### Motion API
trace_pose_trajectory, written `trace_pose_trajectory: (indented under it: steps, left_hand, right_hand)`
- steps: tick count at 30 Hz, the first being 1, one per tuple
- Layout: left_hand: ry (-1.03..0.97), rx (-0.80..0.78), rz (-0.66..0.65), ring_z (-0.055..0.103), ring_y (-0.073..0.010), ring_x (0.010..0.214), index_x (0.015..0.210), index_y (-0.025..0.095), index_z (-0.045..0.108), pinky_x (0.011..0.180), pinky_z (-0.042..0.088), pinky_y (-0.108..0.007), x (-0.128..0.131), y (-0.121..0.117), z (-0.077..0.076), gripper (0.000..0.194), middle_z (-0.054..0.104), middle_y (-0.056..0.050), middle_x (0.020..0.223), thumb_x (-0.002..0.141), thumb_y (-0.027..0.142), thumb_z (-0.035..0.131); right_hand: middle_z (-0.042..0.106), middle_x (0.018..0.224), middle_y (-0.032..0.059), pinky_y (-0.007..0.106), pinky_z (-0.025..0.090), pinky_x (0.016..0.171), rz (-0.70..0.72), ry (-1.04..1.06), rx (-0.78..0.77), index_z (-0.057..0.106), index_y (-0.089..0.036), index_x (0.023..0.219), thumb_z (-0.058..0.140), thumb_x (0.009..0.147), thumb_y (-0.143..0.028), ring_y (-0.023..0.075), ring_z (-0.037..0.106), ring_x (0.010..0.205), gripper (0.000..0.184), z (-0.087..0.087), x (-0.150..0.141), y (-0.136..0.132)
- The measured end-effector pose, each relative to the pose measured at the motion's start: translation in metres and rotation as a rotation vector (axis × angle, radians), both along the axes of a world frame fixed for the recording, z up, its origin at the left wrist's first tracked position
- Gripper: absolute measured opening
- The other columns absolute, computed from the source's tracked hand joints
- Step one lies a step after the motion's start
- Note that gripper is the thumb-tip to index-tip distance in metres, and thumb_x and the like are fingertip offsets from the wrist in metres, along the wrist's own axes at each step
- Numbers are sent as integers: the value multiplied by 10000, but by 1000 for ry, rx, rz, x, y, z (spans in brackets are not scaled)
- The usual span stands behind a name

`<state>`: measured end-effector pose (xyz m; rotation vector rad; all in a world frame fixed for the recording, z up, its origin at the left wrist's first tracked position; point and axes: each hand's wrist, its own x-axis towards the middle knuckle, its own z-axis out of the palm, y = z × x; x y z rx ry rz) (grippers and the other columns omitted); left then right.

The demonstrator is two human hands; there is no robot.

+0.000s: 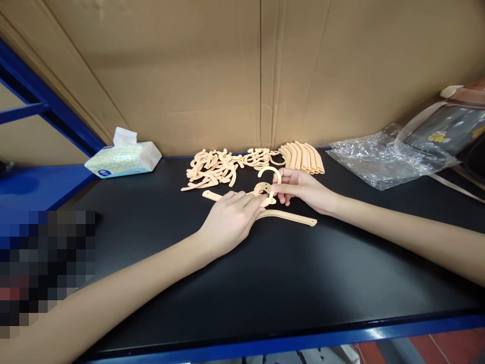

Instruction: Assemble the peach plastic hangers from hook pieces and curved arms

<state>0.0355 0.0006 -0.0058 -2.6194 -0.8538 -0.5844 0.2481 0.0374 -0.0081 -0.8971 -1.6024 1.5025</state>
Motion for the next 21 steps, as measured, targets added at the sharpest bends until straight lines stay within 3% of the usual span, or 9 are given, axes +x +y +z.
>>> trace_pose_trajectory:
  steps: [7, 11, 14, 18, 21]
  left_hand:
    - [9, 11, 121, 559, -173, 685, 1142, 123, 573, 609, 359, -295, 2, -1, 0, 306, 651, -36, 781, 998, 233, 326]
    - [-77, -37, 149, 594, -189, 780, 1121, 122, 553, 666, 402, -303, 0, -3, 4, 275, 662, -57, 904, 979, 223, 341]
    - [-205, -226, 210, 616, -183, 857, 1100, 162, 515, 672, 416, -275, -3, -7, 11, 219, 653, -44, 988, 954, 222, 363]
    - [-366, -548, 332, 610, -156, 735, 1132, 231, 447, 621, 411, -257, -6, -12, 18, 213, 638, 7, 934, 938, 307, 404]
    - [-551, -845, 269, 567, -116, 651, 1092, 241, 424, 589, 435, -236, -4, -11, 17, 183, 606, 16, 905, 923, 311, 424]
  right_hand:
    - [630, 724, -31, 207, 461, 475, -78, 1, -6, 487, -195, 1009, 721, 722, -348, 79, 550, 530, 400, 0, -2, -1]
    - [623, 741, -33, 230, 459, 509, -23, -37, 49, 496, -198, 1117, 701, 750, -349, 89, 555, 557, 447, -1, -3, -4]
    - [631, 811, -3, 242, 445, 561, 71, -175, 202, 568, -187, 1080, 697, 758, -369, 106, 571, 652, 391, 0, -4, -7]
    - [638, 932, 29, 247, 409, 619, 210, -446, 506, 660, -180, 962, 692, 769, -416, 119, 546, 754, 307, 4, -5, -12]
    - [611, 934, 24, 250, 398, 647, 249, -537, 622, 657, -184, 971, 699, 766, -423, 121, 522, 767, 318, 6, -4, -14]
